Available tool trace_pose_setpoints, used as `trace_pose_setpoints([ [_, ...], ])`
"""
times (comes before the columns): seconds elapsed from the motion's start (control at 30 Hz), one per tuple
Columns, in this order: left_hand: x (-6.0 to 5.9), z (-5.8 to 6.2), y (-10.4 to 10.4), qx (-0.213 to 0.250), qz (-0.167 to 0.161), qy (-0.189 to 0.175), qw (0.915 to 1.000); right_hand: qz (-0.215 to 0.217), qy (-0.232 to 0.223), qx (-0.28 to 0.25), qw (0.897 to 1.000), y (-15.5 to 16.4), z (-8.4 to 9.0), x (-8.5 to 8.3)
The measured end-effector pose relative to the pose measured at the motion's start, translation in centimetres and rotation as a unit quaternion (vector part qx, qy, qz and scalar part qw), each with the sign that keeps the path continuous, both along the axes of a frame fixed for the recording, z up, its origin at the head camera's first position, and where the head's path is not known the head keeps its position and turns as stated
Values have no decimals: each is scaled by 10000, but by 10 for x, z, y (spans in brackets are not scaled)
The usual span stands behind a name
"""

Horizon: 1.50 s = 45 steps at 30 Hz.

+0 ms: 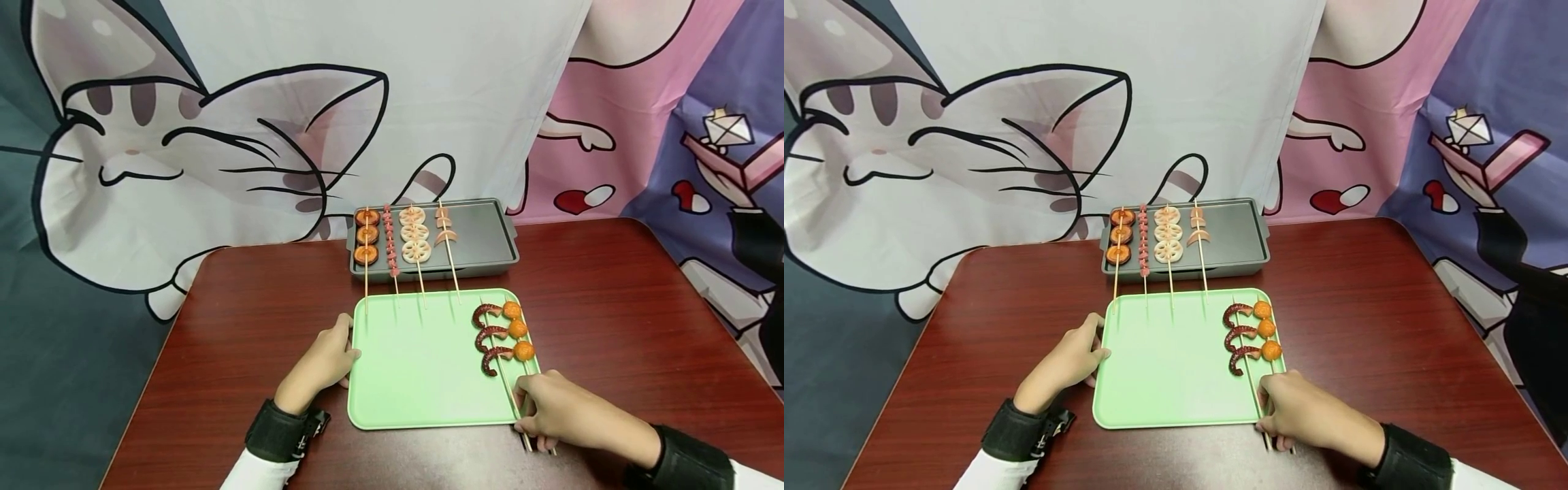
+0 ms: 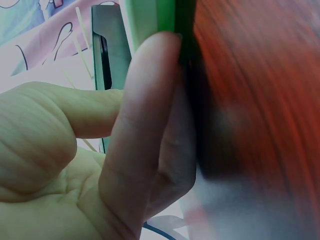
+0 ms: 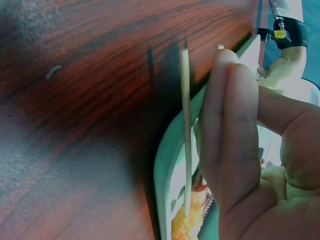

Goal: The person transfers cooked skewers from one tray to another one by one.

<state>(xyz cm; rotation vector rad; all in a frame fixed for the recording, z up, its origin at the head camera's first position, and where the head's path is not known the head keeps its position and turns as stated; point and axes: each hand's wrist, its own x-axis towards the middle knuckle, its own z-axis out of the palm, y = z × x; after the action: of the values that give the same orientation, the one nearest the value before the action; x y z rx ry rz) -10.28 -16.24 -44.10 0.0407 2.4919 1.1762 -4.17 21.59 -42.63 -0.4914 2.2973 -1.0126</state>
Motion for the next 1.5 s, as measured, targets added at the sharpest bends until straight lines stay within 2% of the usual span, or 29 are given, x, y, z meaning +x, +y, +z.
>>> trace_pose_setpoints([
  [0.27, -1, 0, 0, -23, -11, -6, 10000, 43, -24, 159, 9999, -2, 4, -1],
  [0.43, -1, 0, 0, -53, -19, -37, 10000, 112, 198, 306, 9993, -1, 10, -4],
  [0.57, 0, 1, 0, -72, 12, -31, 10000, 216, 453, 387, 9980, 1, 16, -11],
  [0.7, 1, 1, 0, -56, 15, -40, 10000, 325, 990, 373, 9939, 3, 20, -19],
  [0.8, 0, 0, 0, -42, 4, -21, 10000, 270, 1443, 289, 9887, 4, 23, -25],
  [0.9, 0, -1, 0, -7, -9, -15, 10000, 130, 1562, 111, 9876, 4, 27, -30],
  [1.23, -1, 0, 0, -67, 14, -79, 9999, -732, 1531, -176, 9853, 0, 35, -52],
  [1.5, -1, 0, 1, -87, -2, -52, 9999, -868, 1146, -557, 9880, 1, 36, -74],
])
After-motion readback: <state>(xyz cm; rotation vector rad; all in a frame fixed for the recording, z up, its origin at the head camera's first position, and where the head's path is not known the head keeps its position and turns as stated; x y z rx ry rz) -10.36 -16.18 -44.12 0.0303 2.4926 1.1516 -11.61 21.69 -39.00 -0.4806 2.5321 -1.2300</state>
